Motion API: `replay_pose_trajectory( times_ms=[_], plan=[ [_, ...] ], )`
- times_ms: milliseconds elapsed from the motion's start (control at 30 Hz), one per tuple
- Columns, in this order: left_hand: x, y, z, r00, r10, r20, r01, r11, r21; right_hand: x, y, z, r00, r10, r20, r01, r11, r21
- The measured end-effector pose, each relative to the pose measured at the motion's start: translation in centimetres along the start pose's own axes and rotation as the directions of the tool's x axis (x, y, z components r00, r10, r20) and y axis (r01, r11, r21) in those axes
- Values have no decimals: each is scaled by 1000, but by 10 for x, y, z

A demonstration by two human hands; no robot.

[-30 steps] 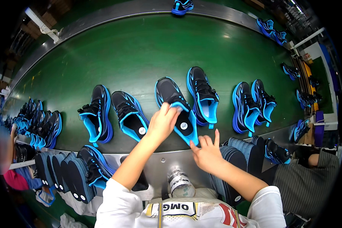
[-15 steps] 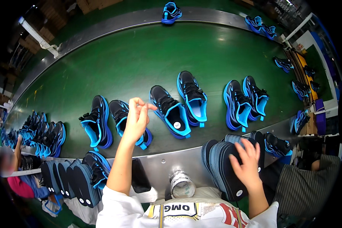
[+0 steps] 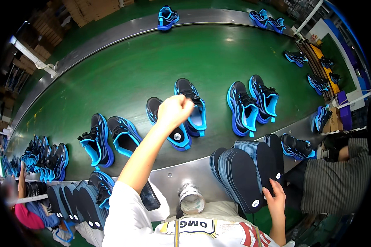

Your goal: The person picks up insoles from a stack on the assembly line and inserts them into shoes one by one, then places the shoes further down the line and retrieves more insoles from a blue bin.

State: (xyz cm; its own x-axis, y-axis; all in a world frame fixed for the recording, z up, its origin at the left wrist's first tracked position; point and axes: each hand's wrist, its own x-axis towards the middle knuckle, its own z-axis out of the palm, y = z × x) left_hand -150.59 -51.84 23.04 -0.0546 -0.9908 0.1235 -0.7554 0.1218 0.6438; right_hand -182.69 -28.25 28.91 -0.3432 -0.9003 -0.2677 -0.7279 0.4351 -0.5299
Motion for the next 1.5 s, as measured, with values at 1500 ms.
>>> replay_pose_trajectory(
  times_ms=[1500],
  plan=[
    [9,-38,66,915,-300,268,376,876,-303,172,-148,174,586,-521,621,798,502,-333]
  ],
)
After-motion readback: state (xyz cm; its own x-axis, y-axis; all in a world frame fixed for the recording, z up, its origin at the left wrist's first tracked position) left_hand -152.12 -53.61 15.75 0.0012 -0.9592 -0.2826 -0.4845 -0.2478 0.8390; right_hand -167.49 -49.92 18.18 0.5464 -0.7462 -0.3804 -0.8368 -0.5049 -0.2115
